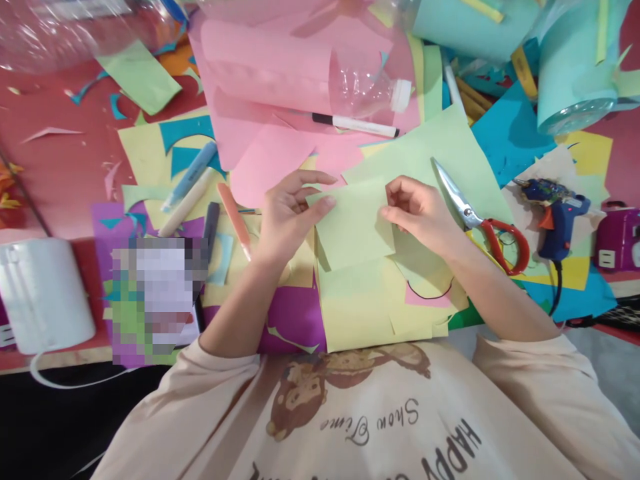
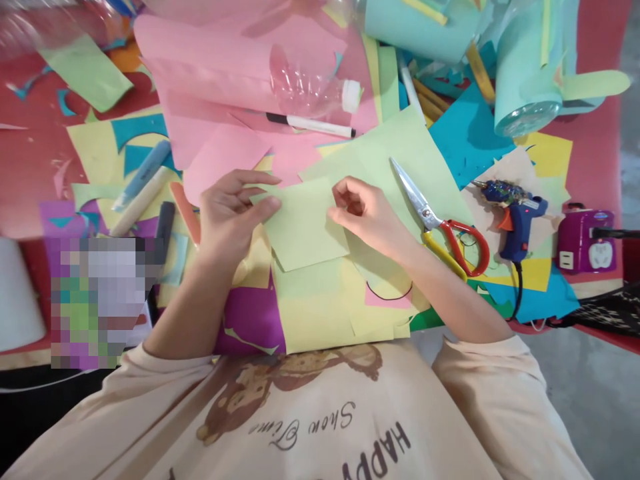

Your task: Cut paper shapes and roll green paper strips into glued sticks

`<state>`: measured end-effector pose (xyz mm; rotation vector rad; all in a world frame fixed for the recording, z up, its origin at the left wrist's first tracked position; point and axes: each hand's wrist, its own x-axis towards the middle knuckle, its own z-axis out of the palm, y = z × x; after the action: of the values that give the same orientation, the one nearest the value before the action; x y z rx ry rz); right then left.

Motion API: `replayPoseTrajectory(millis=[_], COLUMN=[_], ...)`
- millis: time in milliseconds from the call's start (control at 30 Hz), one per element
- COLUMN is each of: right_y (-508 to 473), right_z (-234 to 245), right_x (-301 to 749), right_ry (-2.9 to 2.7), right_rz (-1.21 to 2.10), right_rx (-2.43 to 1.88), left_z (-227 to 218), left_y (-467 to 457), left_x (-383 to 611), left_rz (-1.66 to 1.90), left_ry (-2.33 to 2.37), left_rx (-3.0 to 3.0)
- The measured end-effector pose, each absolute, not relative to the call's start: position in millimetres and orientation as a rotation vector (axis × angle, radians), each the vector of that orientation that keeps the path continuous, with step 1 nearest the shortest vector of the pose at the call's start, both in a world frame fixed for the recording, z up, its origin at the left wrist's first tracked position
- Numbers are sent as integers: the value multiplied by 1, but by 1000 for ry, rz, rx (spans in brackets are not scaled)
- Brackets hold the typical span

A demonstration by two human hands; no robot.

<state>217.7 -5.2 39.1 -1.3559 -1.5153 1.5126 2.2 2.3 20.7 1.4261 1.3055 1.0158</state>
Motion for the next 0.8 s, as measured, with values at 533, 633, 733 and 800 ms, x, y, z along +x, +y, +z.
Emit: replayPoseTrajectory(millis=[533, 633, 733, 800], right_y=[-15, -13, -13, -16], right_z=[42, 44, 45, 44], right_x=[212, 213, 212, 209], right_ry=[-1576, -1562, -1564, -1529], right_rz=[1358, 1442, 1502, 1488], right_rx=[-1341, -1330, -1357, -1420], left_z=[21, 21, 20, 18], left_y=[-17, -19, -20, -20], left_x=[15, 16, 16, 16], left_rz=[979, 1009, 1055, 1080], left_ry=[1293, 1294, 1274, 1277], left_rx=[1506, 1569, 1640, 1660])
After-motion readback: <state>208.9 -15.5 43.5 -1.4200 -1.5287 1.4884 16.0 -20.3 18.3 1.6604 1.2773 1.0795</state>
